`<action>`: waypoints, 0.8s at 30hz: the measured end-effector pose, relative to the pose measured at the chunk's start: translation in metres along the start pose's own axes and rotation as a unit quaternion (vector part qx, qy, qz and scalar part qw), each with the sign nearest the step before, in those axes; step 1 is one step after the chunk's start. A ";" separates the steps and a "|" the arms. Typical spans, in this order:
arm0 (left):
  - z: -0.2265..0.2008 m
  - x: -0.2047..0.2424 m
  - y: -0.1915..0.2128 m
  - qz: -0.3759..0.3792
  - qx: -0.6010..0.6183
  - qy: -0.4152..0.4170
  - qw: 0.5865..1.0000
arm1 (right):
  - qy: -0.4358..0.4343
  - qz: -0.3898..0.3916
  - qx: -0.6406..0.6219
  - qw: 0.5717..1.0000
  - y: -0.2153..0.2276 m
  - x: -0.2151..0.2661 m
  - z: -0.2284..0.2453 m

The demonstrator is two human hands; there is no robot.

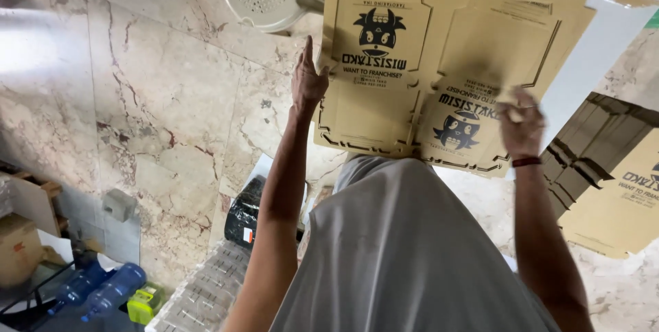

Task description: The person uses a utility knife to cut along the perforated edges of flat cardboard pizza boxes on a white table. They repeatedly cut, fold, and remove the excess cardboard strips, then stack the trimmed pieces.

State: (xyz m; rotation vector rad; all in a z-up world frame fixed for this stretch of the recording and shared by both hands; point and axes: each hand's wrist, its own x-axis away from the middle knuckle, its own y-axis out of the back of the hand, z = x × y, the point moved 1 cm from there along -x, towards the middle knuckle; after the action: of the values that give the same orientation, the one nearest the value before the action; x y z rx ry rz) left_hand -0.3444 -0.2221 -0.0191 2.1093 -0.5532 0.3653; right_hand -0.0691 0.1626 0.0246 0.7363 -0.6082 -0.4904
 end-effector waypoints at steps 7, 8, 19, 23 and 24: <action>-0.027 -0.126 -0.018 -0.008 -0.065 -0.091 0.994 | -0.041 0.065 -0.138 0.987 -0.096 0.010 0.055; -0.036 -0.148 -0.021 0.023 -0.116 -0.113 0.986 | 0.011 0.047 -0.068 0.996 -0.104 0.011 0.058; -0.073 -0.169 -0.001 0.065 -0.225 -0.075 0.969 | -0.207 0.029 -0.329 0.921 -0.116 0.003 0.075; -0.070 -0.161 -0.008 0.026 -0.237 -0.100 0.966 | -0.343 0.007 -0.376 0.861 -0.111 0.006 0.080; -0.073 -0.157 -0.006 0.029 -0.237 -0.100 0.966 | -0.345 0.006 -0.375 0.860 -0.110 0.009 0.082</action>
State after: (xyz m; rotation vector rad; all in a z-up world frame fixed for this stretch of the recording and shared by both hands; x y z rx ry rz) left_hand -0.4798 -0.1195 -0.0537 1.6761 -0.7412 0.0398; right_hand -0.1388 0.0480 -0.0050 -0.2227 -0.9979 -0.9220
